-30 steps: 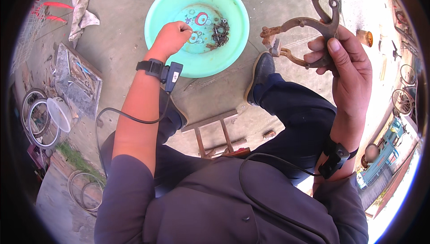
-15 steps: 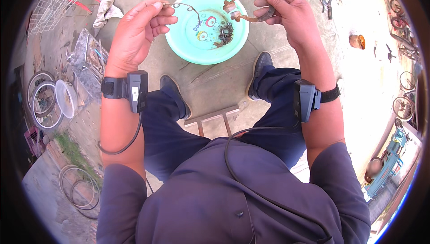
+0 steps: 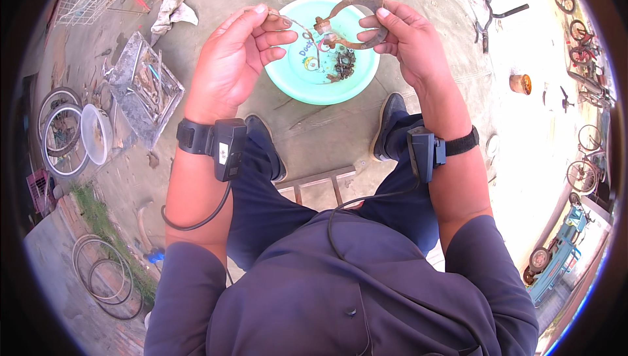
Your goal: The person sits and assembles small metal parts by hand. They pick a pin from a green basin, insert it into a curved metal bracket, and then attach a second bracket to complete the assembly.
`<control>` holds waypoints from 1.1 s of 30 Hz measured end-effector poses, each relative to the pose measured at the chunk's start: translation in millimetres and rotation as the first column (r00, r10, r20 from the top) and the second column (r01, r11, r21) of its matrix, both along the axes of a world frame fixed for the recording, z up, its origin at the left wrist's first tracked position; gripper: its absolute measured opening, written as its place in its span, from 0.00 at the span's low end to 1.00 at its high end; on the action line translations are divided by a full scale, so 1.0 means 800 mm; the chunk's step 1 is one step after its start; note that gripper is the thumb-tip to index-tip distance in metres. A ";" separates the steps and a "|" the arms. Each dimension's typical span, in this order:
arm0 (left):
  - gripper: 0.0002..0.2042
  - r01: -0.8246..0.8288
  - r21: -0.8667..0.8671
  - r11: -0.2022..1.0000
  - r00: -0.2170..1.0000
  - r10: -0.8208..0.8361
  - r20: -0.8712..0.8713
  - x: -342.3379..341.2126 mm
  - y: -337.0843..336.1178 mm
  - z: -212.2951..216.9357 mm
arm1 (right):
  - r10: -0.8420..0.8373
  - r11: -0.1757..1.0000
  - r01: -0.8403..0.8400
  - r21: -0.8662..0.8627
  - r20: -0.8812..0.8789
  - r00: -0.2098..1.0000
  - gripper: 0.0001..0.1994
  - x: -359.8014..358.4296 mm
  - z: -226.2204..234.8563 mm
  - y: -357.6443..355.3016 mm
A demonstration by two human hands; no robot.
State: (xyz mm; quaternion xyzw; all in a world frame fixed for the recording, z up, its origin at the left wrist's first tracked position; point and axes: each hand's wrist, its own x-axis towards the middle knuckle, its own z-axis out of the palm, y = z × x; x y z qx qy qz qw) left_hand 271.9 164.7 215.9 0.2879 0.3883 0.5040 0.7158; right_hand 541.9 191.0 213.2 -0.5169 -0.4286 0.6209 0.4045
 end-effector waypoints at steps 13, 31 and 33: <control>0.10 0.017 -0.019 1.000 0.999 -0.018 -0.043 0.024 0.011 0.001 | 0.186 0.976 -0.197 -0.089 -0.118 0.975 0.15 -0.018 -0.006 0.009; 0.06 -0.056 0.031 0.998 0.973 0.061 -0.221 0.047 0.007 -0.004 | 0.261 0.947 -0.291 -0.133 -0.203 0.944 0.14 -0.029 -0.011 -0.004; 0.06 -0.041 0.052 0.998 0.963 0.054 -0.266 0.047 0.008 -0.004 | 0.269 0.945 -0.298 -0.132 -0.200 0.942 0.14 -0.029 -0.011 -0.004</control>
